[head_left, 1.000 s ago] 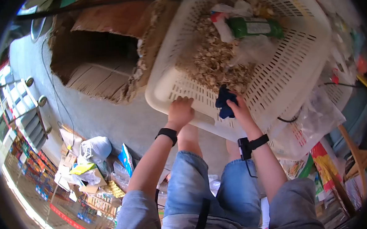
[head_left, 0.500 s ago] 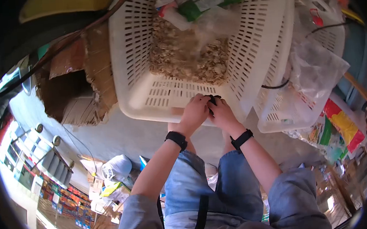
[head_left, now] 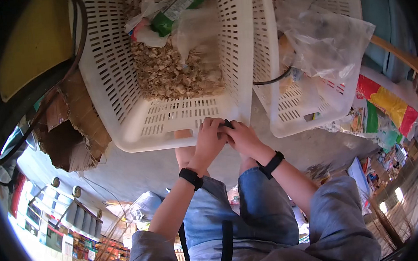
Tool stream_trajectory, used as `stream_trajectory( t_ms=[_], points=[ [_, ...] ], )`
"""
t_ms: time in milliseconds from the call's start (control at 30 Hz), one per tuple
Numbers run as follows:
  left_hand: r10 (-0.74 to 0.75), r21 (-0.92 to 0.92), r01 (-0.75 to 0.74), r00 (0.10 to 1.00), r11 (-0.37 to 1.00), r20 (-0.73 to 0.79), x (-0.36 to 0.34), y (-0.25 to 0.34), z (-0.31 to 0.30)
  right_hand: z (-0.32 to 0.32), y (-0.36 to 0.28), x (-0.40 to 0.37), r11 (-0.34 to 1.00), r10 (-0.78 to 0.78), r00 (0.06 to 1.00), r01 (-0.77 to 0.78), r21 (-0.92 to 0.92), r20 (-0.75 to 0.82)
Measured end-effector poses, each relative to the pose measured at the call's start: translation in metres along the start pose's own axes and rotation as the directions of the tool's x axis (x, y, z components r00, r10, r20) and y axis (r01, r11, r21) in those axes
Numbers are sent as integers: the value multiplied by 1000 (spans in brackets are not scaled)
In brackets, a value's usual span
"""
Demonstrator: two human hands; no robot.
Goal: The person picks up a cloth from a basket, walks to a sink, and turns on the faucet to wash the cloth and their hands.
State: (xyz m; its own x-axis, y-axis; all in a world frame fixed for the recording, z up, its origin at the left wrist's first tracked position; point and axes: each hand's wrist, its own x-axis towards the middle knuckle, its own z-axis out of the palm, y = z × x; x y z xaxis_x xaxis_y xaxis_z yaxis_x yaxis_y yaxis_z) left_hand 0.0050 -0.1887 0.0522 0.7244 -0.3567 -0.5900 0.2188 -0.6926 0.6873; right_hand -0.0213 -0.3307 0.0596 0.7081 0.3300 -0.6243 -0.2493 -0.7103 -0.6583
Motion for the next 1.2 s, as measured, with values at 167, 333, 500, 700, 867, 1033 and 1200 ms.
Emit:
stream_trajectory(
  t_ms=[167, 333, 500, 700, 867, 1033, 1200],
  points=[
    [-21, -282, 8, 999, 960, -41, -1, 44, 17, -34, 18, -40, 960, 147, 949, -69, 271, -279],
    [40, -362, -84, 991, 929, -127, 14, 92, 43, -74, 43, -58, 987, 61, 886, 15, 161, -459],
    [-28, -503, -92, 974, 859, -226, 41, 119, 78, -99, 75, -47, 995, -89, 792, 98, -17, -603],
    [-129, -449, -15, 949, 894, -289, 66, 130, 102, -94, 98, -31, 977, 15, 794, 119, 178, -608],
    [-196, -432, 77, 951, 899, -240, 69, 125, 113, -82, 104, -35, 940, 114, 783, 114, 322, -611],
    [-151, -428, 18, 948, 904, -280, 60, 124, 126, -70, 113, -41, 901, 180, 764, 125, 416, -619],
    [-156, -442, 7, 941, 897, -301, 48, 126, 137, -56, 120, -54, 911, 172, 735, 134, 389, -656]
  ],
)
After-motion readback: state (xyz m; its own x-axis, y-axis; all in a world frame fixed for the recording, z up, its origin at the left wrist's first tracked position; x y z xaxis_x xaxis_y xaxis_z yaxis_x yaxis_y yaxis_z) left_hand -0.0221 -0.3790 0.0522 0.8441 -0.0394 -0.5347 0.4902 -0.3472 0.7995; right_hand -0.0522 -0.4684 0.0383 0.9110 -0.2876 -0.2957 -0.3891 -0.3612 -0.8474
